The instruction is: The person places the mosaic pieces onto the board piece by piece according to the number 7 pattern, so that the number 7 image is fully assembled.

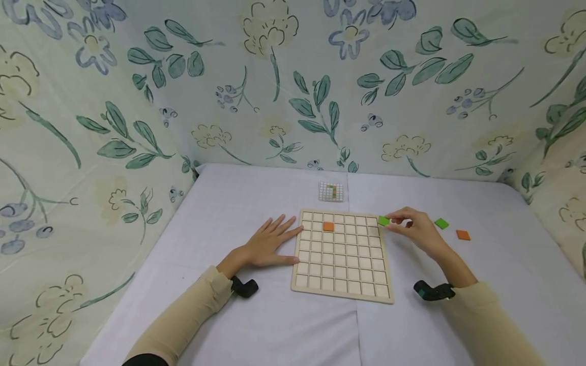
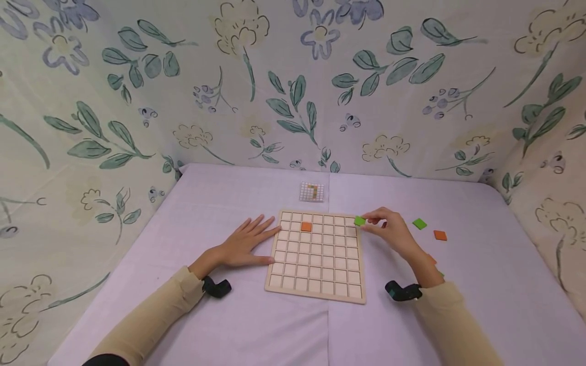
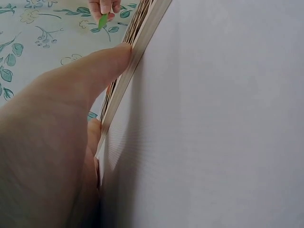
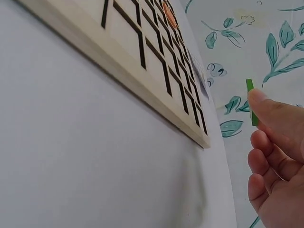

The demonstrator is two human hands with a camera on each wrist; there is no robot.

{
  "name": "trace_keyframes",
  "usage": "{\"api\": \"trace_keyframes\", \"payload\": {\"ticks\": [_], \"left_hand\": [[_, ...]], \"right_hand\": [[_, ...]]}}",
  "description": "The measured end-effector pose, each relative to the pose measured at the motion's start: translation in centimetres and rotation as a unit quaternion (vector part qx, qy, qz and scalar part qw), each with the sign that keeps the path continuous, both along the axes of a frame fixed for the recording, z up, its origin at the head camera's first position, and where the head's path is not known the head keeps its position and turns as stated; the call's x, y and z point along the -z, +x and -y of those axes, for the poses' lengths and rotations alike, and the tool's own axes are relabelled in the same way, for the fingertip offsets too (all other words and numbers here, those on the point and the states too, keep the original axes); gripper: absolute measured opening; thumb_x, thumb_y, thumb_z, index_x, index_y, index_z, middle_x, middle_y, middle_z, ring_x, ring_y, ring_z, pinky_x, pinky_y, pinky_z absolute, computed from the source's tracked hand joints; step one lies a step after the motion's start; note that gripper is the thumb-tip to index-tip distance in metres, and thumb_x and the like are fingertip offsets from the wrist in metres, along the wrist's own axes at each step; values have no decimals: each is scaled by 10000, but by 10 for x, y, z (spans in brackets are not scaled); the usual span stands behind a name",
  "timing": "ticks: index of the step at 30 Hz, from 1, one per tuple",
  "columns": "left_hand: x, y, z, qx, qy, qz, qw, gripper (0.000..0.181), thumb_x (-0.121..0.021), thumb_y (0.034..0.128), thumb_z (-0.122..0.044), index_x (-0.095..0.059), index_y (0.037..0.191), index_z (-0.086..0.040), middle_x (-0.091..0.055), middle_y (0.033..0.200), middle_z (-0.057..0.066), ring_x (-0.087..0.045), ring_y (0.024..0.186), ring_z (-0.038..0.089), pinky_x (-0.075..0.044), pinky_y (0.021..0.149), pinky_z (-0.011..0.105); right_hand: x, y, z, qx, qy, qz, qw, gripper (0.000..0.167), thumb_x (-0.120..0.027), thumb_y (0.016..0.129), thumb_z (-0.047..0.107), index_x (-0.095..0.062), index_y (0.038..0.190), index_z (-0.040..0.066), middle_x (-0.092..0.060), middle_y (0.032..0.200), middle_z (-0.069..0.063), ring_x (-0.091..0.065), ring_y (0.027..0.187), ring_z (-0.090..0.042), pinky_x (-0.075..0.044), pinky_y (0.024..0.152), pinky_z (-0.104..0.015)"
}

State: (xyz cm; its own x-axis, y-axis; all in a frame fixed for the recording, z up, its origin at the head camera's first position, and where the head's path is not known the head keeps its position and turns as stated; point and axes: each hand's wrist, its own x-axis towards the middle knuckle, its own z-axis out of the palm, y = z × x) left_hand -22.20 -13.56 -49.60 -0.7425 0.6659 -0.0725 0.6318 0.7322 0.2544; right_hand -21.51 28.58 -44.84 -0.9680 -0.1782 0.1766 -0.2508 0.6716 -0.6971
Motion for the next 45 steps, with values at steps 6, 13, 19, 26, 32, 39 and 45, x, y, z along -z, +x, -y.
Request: {"api": "trace_keyframes", "payload": {"ticks": [6, 13, 19, 26, 32, 39, 45], "left_hand": [[0, -1, -1, -31, -56, 16, 10000, 921, -359, 861, -845, -91, 1603, -371, 20, 1673, -38, 77, 1521, 250, 54, 1194, 492], [-1, 0, -1, 10, 25, 23, 10000, 916, -372, 870, -832, -107, 1607, -357, 7, 1674, -25, 62, 1522, 269, 46, 1192, 513], [-2, 1, -1, -12, -22, 42, 10000, 914, -375, 872, -827, -104, 1606, -355, 10, 1673, -30, 70, 1521, 259, 47, 1193, 510], [-3, 0, -1, -36, -85, 66, 9999, 921, -351, 861, -847, -89, 1604, -369, 20, 1671, -35, 77, 1519, 253, 52, 1192, 498], [-3, 1, -2, -26, -25, 118, 9999, 921, -358, 867, -839, -102, 1607, -354, 10, 1674, -23, 82, 1519, 253, 58, 1190, 506], [-2, 1, -1, -8, -7, 64, 10000, 921, -359, 869, -836, -121, 1609, -342, 0, 1674, -18, 71, 1520, 262, 46, 1190, 519], [-2, 0, -1, 3, -15, 12, 10000, 922, -361, 868, -837, -122, 1609, -344, -8, 1674, -18, 65, 1521, 263, 39, 1191, 521]], "right_hand": [[1, -8, 17, -157, -141, 134, 9997, 285, -785, 876, 131, -734, 1118, -10, -640, 986, -124, -500, 902, -240, -407, 697, -230], [3, -15, 40, -449, -419, 255, 9978, 270, -787, 868, 113, -736, 1096, -21, -652, 967, -133, -515, 864, -215, -420, 691, -255], [7, -20, 59, -723, -543, 459, 9948, 271, -780, 870, 95, -729, 1102, -34, -643, 957, -122, -523, 859, -209, -430, 701, -265], [10, -25, 75, -942, -604, 575, 9920, 272, -781, 859, 59, -725, 1101, -53, -645, 948, -125, -528, 828, -224, -446, 672, -243], [15, -28, 81, -1025, -691, 755, 9895, 267, -788, 857, 67, -729, 1095, -38, -645, 964, -119, -568, 838, -217, -491, 695, -243], [20, -30, 85, -1093, -656, 701, 9894, 262, -798, 848, 73, -730, 1063, -60, -634, 933, -140, -561, 824, -204, -491, 708, -260], [23, -33, 86, -1041, -486, 688, 9910, 256, -801, 842, 65, -737, 1063, -48, -624, 915, -120, -549, 807, -195, -484, 695, -256]]}}
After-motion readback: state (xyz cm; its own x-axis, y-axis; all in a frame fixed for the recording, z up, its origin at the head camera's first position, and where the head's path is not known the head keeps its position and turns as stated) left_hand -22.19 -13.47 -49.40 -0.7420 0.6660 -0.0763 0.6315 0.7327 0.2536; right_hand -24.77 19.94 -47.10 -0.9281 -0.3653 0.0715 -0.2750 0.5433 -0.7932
